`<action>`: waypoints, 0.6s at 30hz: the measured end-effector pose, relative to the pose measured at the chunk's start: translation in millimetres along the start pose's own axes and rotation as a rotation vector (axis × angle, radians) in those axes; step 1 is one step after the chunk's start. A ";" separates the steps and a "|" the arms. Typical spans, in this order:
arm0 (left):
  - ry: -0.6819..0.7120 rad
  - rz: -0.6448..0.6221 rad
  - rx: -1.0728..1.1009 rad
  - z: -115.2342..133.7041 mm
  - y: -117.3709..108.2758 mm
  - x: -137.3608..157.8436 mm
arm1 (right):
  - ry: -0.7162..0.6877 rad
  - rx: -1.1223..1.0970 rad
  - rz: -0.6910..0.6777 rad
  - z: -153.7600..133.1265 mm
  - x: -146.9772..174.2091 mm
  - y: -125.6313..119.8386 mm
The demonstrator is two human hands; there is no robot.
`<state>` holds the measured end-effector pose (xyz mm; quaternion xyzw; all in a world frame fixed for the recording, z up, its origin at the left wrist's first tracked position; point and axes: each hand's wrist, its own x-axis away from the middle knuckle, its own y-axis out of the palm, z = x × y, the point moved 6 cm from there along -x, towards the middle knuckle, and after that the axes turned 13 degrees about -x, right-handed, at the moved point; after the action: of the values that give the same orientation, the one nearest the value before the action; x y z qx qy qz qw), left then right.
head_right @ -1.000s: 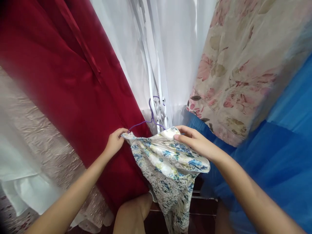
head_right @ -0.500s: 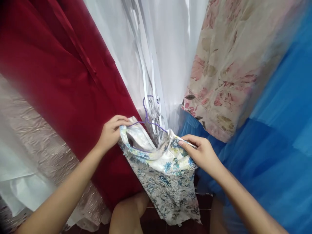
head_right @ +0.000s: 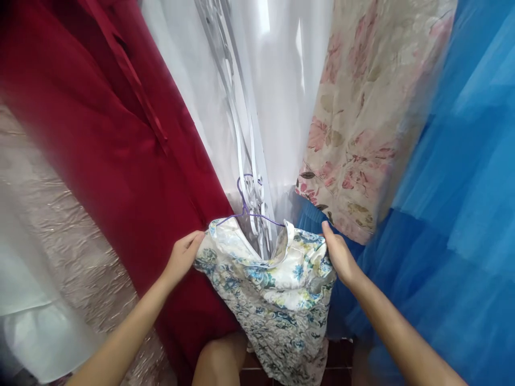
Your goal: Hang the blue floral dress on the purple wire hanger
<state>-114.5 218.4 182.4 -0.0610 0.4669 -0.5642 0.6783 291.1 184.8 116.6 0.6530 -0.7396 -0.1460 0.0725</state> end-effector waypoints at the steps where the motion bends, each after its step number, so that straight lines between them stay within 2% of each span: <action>1: -0.013 0.004 0.018 -1.8 -0.3 2.9 | 0.047 -0.066 0.005 4.9 -3.3 -2.0; 3: -0.040 0.017 0.050 -5.0 0.3 6.3 | 0.127 -0.167 -0.026 19.2 -8.0 -5.6; 5: -0.063 0.030 0.076 -6.7 2.5 7.8 | 0.135 -0.184 -0.021 36.1 -10.8 -14.8; 11: -0.121 0.067 0.144 -2.1 4.9 10.2 | -0.065 -0.115 0.191 73.4 2.3 -56.8; 13: -0.155 0.079 0.187 -1.5 3.4 12.8 | -0.112 -0.093 0.223 73.4 16.8 -63.0; 15: -0.199 0.101 0.237 -2.5 2.0 17.0 | -0.217 -0.048 0.226 62.5 35.6 -62.7; 18: -0.228 0.215 0.227 -3.3 -3.3 25.1 | -0.409 0.182 0.190 34.9 64.6 -48.6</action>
<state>-121.0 198.1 168.4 0.0026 0.3242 -0.5270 0.7856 317.8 120.1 63.0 0.5410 -0.8072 -0.2007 -0.1246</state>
